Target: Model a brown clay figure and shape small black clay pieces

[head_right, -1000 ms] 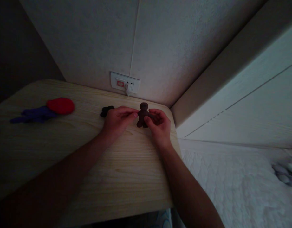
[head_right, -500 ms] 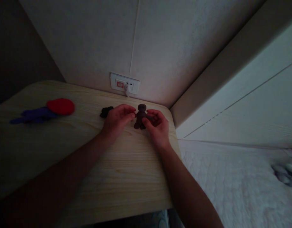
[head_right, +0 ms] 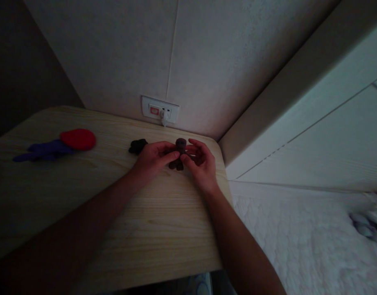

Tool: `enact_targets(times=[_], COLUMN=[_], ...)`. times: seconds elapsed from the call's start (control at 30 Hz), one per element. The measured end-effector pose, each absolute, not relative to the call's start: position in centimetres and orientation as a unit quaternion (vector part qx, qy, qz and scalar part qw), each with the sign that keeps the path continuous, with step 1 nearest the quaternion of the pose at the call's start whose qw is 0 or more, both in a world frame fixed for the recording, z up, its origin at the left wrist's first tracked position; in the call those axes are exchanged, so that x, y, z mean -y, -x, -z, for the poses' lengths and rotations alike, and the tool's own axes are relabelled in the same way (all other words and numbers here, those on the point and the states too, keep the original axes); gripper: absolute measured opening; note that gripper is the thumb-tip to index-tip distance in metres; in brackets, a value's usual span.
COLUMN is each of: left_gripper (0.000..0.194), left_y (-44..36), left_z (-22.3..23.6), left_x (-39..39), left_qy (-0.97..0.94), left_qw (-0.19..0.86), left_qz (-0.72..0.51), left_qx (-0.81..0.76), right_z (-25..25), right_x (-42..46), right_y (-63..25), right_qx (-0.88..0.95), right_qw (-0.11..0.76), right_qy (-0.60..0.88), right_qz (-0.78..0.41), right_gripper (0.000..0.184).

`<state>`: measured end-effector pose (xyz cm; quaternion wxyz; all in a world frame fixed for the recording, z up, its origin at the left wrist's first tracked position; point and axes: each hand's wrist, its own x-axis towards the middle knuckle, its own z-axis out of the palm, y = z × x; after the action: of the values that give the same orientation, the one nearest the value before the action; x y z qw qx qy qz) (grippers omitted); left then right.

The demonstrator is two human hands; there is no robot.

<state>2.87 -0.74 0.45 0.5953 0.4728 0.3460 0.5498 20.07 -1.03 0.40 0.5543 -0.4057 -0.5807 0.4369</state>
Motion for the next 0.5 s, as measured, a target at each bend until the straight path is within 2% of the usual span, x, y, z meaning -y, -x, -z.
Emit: enact_targets(times=[0.23, 0.37, 0.5], left_gripper=[0.032, 0.029, 0.031], left_y=[-2.81, -2.76, -2.39], left_z=[-0.42, -0.44, -0.22], left_x=[0.65, 0.57, 0.53], left_qy=[-0.451, -0.436, -0.415], left_qw=[0.593, 0.591, 0.556], left_qz=[-0.567, -0.574, -0.61], left_qx=[-0.351, -0.362, -0.382], right_z=[-0.2, -0.03, 0.2], right_x=[0.78, 0.73, 0.7], right_y=[-20.01, -19.9, -19.71], right_qx=[0.587, 0.565, 0.545], right_qw=[0.535, 0.539, 0.541], right_qy=[0.398, 0.403, 0.412], right_qz=[-0.459, -0.477, -0.491], right_gripper=[0.051, 0.048, 0.048])
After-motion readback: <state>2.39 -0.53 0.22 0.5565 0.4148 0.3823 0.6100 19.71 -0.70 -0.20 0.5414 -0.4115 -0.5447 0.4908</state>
